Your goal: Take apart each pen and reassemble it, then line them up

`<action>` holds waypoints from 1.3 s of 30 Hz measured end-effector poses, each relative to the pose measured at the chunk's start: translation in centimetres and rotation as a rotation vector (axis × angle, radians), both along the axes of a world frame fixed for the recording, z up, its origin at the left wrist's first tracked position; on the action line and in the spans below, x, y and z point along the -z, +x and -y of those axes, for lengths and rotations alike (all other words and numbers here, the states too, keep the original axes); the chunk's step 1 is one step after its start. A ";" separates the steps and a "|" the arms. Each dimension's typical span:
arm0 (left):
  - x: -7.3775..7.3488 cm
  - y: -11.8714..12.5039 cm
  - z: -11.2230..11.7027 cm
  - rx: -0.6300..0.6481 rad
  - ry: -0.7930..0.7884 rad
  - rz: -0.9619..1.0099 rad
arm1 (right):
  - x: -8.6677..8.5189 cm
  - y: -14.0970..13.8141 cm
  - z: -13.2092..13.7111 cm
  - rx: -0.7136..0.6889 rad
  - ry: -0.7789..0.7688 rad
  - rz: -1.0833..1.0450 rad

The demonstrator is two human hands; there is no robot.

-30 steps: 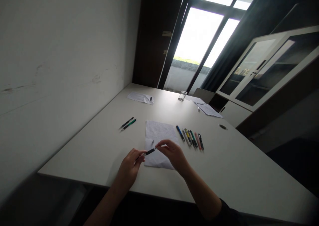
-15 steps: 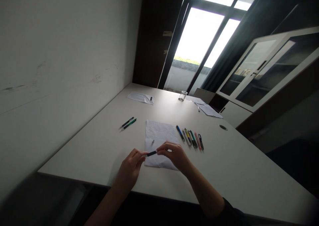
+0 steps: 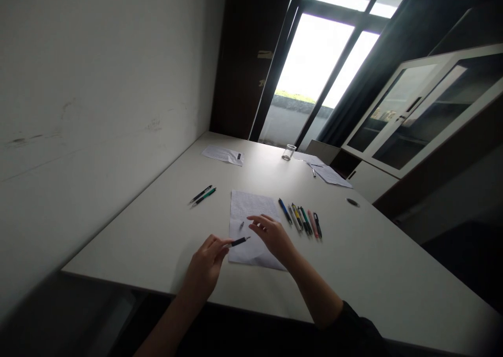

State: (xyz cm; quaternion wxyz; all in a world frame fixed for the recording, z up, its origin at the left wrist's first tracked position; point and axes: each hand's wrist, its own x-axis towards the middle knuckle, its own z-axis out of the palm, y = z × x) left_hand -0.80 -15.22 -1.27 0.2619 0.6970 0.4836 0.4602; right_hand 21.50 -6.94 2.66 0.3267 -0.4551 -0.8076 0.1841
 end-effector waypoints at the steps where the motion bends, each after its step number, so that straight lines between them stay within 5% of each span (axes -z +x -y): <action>1: 0.0 0.0 0.0 -0.005 0.002 -0.004 | 0.5 0.0 -0.6 -0.001 0.014 0.053; 11: 0.1 0.0 -0.2 -0.067 0.016 -0.015 | 3.5 -1.3 -3.5 -0.104 0.059 0.228; 25: 0.5 0.1 -0.2 -0.087 0.029 -0.023 | -2.2 0.0 2.0 -0.160 -0.125 -0.269; 39: 0.4 0.0 -0.1 -0.084 0.030 -0.050 | -2.0 -0.2 2.3 -0.184 -0.100 -0.237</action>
